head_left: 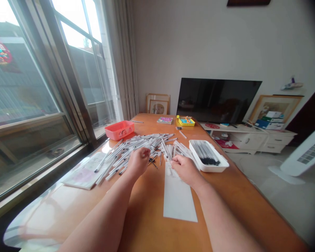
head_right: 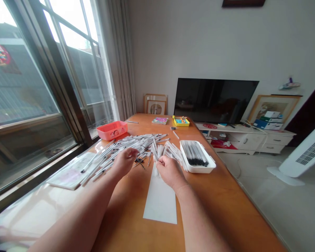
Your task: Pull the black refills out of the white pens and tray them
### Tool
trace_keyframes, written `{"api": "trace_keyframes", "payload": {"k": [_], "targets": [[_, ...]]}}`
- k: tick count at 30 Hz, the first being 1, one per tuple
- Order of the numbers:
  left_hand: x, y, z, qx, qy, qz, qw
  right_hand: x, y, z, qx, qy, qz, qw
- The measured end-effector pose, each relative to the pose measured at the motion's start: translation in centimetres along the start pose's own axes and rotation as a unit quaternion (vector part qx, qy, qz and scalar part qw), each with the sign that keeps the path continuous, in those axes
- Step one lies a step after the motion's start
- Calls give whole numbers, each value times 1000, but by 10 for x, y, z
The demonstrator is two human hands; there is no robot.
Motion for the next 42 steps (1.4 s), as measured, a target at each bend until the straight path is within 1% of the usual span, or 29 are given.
{"api": "trace_keyframes", "payload": {"k": [1,3,6,10,15,19,21,24,26,28,29,31,34,36,39,42], "targets": [[-2,-1,5,6,78,44,996,0,0,0,0,-5,-1,1000],[-2,-4,16,19,165,85,982,1,0,0,2,-8,-4,1000],[0,-8,24,26,210,95,973,1,0,0,-1,-8,-4,1000],[2,-9,27,23,279,87,956,3,0,-1,-4,-12,-10,1000],[7,-6,29,25,278,83,957,4,-1,0,-2,-24,-10,1000],[11,-5,32,22,319,80,944,4,-2,2,2,-21,-8,1000],[13,-5,33,16,321,76,944,5,-2,2,2,-21,-10,1000],[12,-5,33,17,305,73,949,7,-2,1,-2,-24,-13,1000],[9,-6,34,22,315,79,946,7,-2,1,-2,-25,-12,1000],[6,-5,32,16,328,83,941,6,-2,1,1,-25,-8,1000],[5,-4,30,4,323,83,943,6,-2,2,2,-27,-7,1000],[3,-1,25,-17,275,77,958,6,-2,2,1,-33,-8,999],[5,3,24,-10,145,52,988,6,-3,2,3,-40,-12,999],[7,3,24,-2,55,19,998,7,-3,3,9,-42,-13,999],[7,-2,24,4,-77,-50,996,7,-4,5,20,-41,-8,999],[6,-8,27,48,-177,-120,976,6,-5,8,31,-37,-3,999]]}}
Point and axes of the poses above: each hand's wrist, its own y-axis towards the middle knuckle, its own z-axis out of the palm, x = y × z, the point moved 7 cm from there along y, towards the middle knuckle, and after that the axes turned 3 degrees about -z, right-handed, at the moved point
